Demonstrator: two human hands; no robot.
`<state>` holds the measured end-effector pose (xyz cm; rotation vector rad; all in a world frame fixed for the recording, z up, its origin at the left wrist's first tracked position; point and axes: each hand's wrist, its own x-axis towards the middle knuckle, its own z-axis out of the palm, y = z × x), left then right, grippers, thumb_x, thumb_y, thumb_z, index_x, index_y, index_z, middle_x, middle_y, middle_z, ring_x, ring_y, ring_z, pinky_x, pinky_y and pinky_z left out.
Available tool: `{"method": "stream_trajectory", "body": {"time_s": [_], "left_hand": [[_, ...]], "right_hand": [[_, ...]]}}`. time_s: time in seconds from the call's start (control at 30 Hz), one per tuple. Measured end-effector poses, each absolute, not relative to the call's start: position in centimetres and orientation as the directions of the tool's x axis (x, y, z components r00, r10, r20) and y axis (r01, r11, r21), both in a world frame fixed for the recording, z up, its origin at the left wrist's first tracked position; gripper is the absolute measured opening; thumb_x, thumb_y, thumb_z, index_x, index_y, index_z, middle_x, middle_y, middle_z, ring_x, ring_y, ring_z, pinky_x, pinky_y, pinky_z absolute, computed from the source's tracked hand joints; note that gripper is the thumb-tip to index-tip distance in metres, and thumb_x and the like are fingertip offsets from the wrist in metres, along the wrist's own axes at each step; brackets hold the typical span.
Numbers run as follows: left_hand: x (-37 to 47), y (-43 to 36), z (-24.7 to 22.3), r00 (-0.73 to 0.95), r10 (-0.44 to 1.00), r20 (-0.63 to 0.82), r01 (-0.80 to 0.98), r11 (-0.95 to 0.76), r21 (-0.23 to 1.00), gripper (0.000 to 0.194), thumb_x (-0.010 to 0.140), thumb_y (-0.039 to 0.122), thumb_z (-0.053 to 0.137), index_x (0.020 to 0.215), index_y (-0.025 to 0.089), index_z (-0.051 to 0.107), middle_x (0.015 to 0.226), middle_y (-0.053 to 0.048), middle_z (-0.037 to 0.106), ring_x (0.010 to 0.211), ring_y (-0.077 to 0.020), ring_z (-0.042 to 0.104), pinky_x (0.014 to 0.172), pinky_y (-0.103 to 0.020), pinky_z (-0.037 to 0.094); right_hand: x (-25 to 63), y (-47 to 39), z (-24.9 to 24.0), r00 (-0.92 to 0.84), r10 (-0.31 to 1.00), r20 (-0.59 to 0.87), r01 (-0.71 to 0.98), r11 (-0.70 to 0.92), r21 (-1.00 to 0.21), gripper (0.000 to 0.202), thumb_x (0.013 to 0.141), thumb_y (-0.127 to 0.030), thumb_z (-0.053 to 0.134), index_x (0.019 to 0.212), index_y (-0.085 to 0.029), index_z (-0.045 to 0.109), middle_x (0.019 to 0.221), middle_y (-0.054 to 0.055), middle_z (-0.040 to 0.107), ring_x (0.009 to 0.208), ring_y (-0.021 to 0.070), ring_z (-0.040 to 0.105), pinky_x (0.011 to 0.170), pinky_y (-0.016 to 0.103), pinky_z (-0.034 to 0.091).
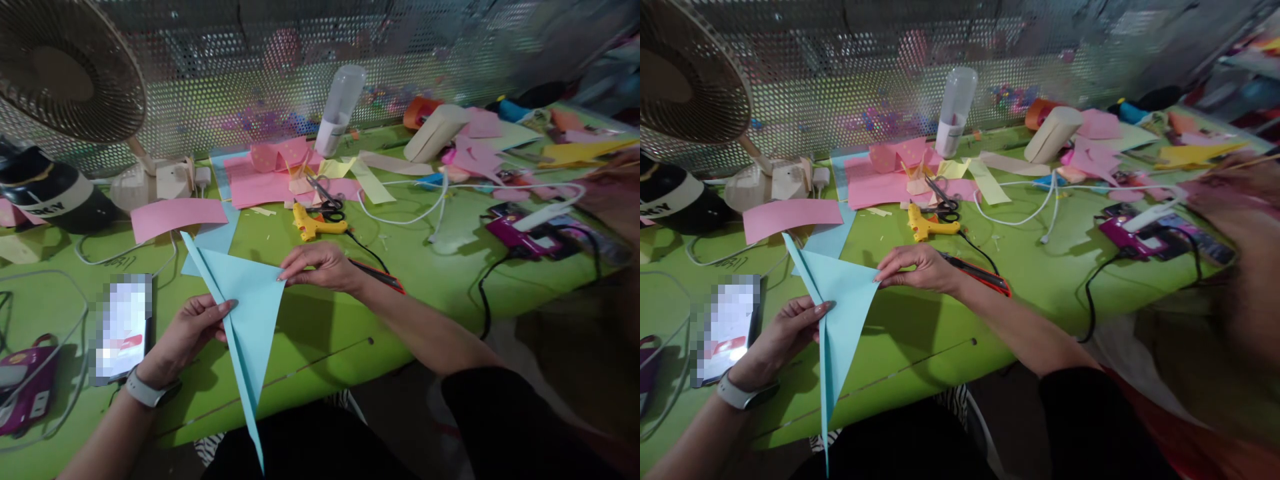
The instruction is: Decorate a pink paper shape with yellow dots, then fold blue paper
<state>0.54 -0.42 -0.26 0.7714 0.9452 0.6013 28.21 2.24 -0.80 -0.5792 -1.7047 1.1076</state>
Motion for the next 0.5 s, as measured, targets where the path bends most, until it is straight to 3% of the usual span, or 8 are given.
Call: {"method": "stream_trajectory", "body": {"time_s": [0.27,0.5], "left_hand": [[0.6,-0.5,-0.5,0.468,0.745,-0.475,-0.129,0.589,0.798,0.024,0.068,0.034,0.085,0.062,0.015,0.071,0.053,0.004,0.065,0.044,-0.0044,0.06,0.044,-0.01,0.052],[0.8,-0.6,-0.2,0.442,0.759,-0.479,-0.12,0.579,0.806,0.027,0.066,0.034,0.086,0.059,0.014,0.069,0.052,0.004,0.064,0.043,-0.0048,0.06,0.044,-0.011,0.052]], "right_hand": [[27.8,1.9,-1.1,-0.325,0.827,0.46,-0.116,0.448,-0.887,0.013,0.073,-0.021,0.081,0.084,-0.025,0.076,0.079,-0.002,0.075,0.073,0.0085,0.07,0.07,0.019,0.057],[27.9,1.9,-1.8,-0.288,0.891,0.352,-0.061,0.35,-0.935,0.037,0.07,-0.03,0.083,0.103,-0.024,0.069,0.082,-0.002,0.074,0.078,0.0108,0.071,0.079,0.026,0.057]]}}
